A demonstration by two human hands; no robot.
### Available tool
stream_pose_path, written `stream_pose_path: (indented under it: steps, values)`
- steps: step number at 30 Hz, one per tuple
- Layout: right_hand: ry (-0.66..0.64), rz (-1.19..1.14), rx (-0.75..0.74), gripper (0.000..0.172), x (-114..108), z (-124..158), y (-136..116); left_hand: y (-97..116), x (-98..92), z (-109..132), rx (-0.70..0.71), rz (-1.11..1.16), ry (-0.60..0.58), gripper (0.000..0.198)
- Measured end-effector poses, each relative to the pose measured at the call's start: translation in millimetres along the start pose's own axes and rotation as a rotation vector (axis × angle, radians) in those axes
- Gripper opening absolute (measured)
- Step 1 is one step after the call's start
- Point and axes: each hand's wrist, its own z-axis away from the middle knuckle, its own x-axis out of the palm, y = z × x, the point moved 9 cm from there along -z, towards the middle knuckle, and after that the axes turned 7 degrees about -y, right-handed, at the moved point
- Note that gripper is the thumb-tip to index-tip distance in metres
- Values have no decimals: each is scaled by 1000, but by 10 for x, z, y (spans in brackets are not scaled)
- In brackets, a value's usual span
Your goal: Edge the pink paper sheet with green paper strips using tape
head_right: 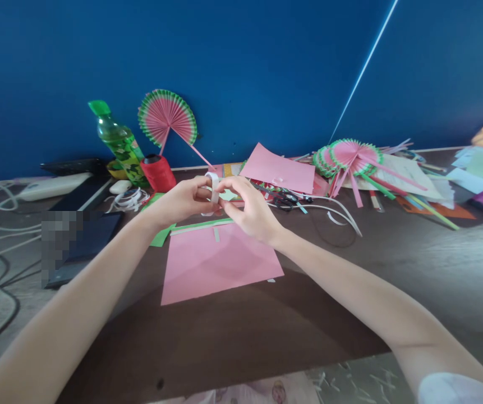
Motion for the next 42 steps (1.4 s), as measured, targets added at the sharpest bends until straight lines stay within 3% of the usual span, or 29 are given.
stream_pose_path:
  steps: [3, 8, 16, 23, 27, 35, 42]
  values:
    - [1, -47, 10, 12, 3, 2, 15, 5, 4, -3, 5, 4, -3, 21]
    - [22, -89, -14, 22, -26, -10, 10, 20, 25, -5, 1, 14, -12, 22]
    - [87, 199, 19, 6, -147, -25, -37, 48, 63, 0, -24, -75, -20, 19]
    - [64, 26, 151, 16, -151, -36, 91, 25, 92, 17, -82, -168, -40, 19]
    - [61, -109, 184, 22, -151, -31, 135, 16, 93, 9, -91, -135, -14, 22]
    - [92, 5, 161, 12, -223, -37, 94, -24, 156, -4, -129, -18, 7, 17]
    - [65, -139, 174, 19, -193, -50, 96, -156, 184, -24, -201, 160, 44, 14]
